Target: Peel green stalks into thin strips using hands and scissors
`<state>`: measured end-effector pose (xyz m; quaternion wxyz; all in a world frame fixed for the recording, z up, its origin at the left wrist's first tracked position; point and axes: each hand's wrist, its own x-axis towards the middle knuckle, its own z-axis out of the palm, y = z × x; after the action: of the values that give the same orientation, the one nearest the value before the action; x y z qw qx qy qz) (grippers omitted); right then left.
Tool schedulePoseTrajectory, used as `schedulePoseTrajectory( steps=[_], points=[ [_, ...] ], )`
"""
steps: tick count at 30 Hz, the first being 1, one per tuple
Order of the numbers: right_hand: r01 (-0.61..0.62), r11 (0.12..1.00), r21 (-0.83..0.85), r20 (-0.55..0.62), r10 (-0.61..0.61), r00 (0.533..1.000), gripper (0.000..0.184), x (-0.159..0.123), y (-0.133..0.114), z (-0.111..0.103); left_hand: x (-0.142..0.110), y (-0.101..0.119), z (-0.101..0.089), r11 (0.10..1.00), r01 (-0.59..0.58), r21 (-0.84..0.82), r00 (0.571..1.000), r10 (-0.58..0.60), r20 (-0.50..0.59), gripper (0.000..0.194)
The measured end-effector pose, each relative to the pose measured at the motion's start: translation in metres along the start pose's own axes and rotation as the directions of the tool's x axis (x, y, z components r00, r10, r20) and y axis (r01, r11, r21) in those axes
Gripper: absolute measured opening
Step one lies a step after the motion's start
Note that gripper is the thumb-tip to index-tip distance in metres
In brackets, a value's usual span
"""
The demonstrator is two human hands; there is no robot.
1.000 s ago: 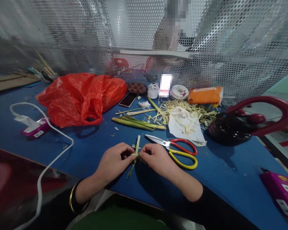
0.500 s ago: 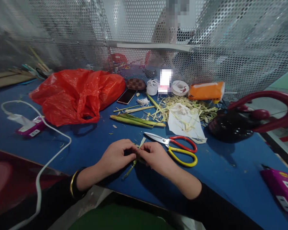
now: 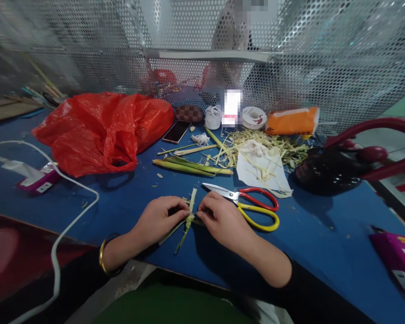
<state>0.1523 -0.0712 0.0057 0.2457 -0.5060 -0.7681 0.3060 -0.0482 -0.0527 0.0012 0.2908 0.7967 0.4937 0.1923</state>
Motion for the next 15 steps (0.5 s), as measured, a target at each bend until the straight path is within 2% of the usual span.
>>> schedulePoseTrajectory(
  steps=[4,8,12,15],
  points=[
    [0.156,0.987,-0.025,0.043,-0.155,0.987,0.011,-0.0039,-0.0035,-0.0030,-0.0007,-0.0003,-0.0005,0.996,-0.031,0.081,0.999,0.032,-0.013,0.008],
    [0.262,0.965,-0.009,0.117,-0.259,0.959,0.013,-0.0053,-0.0023,-0.0006,-0.0011,-0.0005,-0.0015,0.993,-0.041,0.108,0.999,0.041,-0.001,0.009],
    [0.301,0.954,0.003,0.159,-0.297,0.941,0.016,-0.0040,0.0014,0.0036,-0.0004,-0.0007,-0.0028,0.996,-0.027,0.083,1.000,0.027,0.008,0.009],
    [0.306,0.952,-0.021,0.166,-0.298,0.940,0.016,-0.0032,0.0024,0.0041,0.0000,-0.0013,-0.0040,1.000,0.002,-0.021,1.000,-0.002,-0.009,0.009]
  ],
)
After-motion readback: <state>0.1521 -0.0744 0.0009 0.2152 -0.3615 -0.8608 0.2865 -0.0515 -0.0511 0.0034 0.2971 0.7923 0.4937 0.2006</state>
